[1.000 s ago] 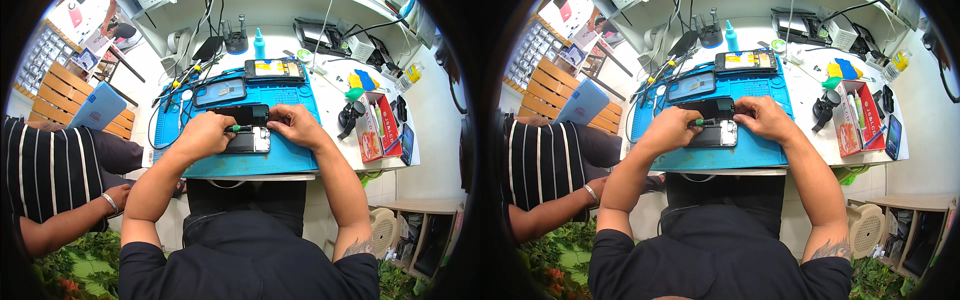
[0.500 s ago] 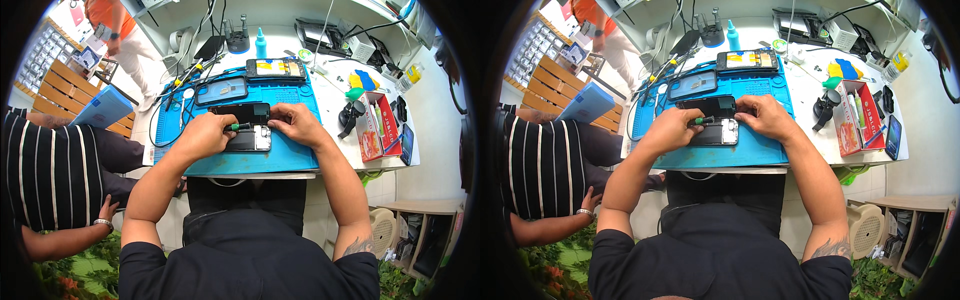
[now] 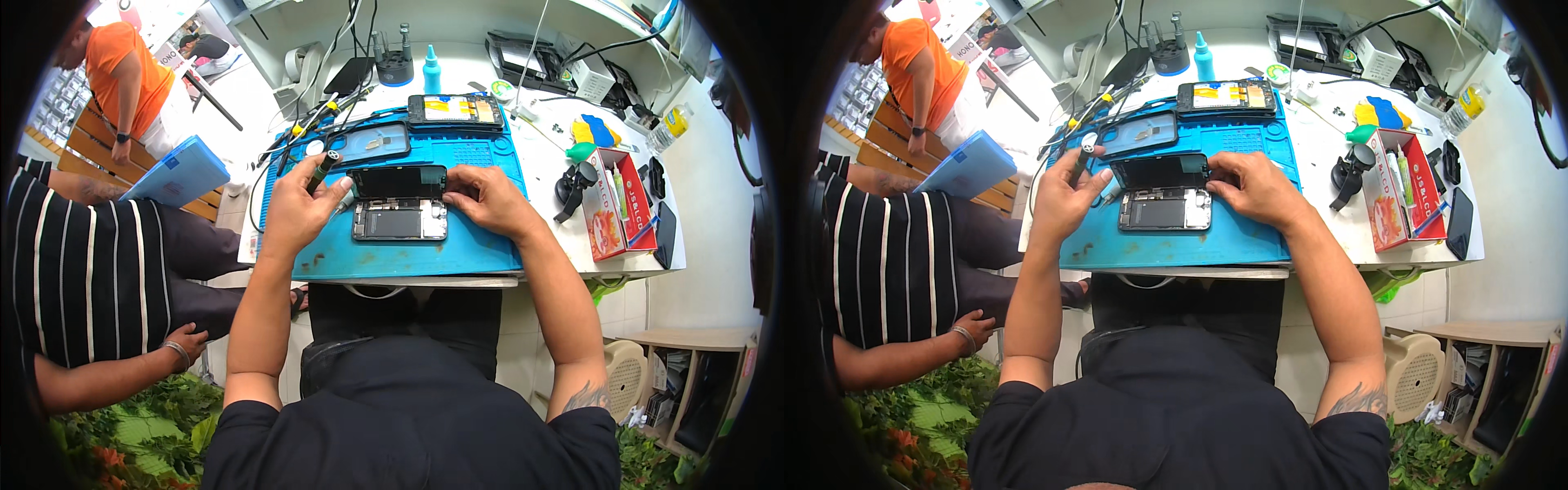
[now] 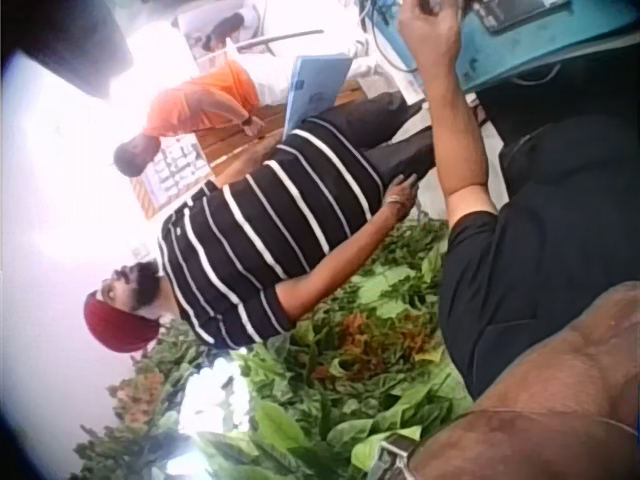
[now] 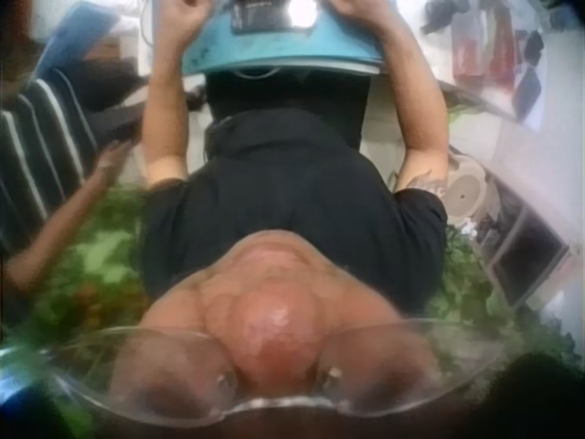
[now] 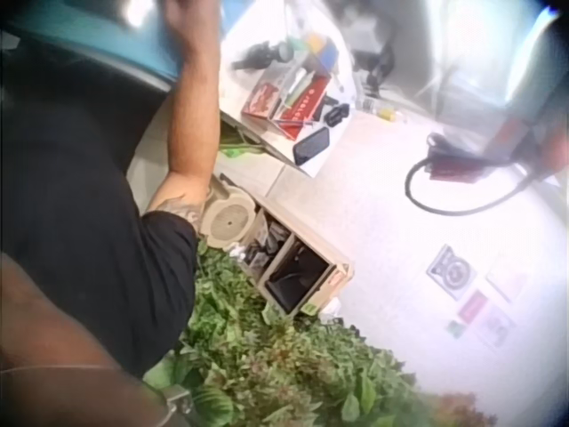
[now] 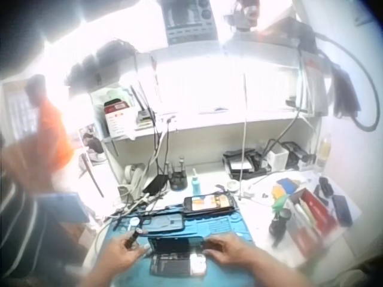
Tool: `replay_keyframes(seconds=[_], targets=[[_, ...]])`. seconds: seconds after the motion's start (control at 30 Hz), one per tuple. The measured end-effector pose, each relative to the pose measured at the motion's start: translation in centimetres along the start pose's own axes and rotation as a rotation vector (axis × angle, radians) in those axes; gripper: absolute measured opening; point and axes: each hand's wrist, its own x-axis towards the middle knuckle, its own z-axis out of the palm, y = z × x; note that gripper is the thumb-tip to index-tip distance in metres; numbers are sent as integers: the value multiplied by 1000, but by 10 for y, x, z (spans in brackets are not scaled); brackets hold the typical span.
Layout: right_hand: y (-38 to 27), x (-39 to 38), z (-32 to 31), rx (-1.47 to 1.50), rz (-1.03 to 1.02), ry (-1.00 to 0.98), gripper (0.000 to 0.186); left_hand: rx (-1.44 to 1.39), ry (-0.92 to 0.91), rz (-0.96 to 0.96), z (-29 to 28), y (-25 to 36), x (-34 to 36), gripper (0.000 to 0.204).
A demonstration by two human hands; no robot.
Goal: The person disassembles a mobile phone by removing the screen, then opens a drawer to look for parts before using a tool to work on the internal components.
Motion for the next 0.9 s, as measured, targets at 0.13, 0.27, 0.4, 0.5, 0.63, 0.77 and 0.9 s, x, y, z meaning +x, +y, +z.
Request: replay_keyframes(seconds=[0.13, 0.27, 0.4, 0.5, 0.63, 0.77, 0.9], targets=[[-15, -7, -10, -211, 36, -23, 32, -10, -51, 35, 15, -26, 1, 38], [-41, -37, -12, -542, -202, 202, 44, 273, -23, 267, 32, -37, 12, 28], [-92, -115, -9, -457, -472, 519, 43, 157, 31, 282, 29, -79, 14, 22], [-48, -216, -10, -552, -333, 821, 33, 135, 75, 319, 41, -74, 6, 18], [88, -407, -24, -566, 508, 1310, 25, 49, 113, 249, 34, -85, -6, 15], [147, -552, -56, -829, 1349, 1024, 53, 41, 236, 261, 39, -69, -15, 15], [120, -718, -2, -643, 1860, 1033, 79, 135, 218, 400, 53, -30, 17, 26]])
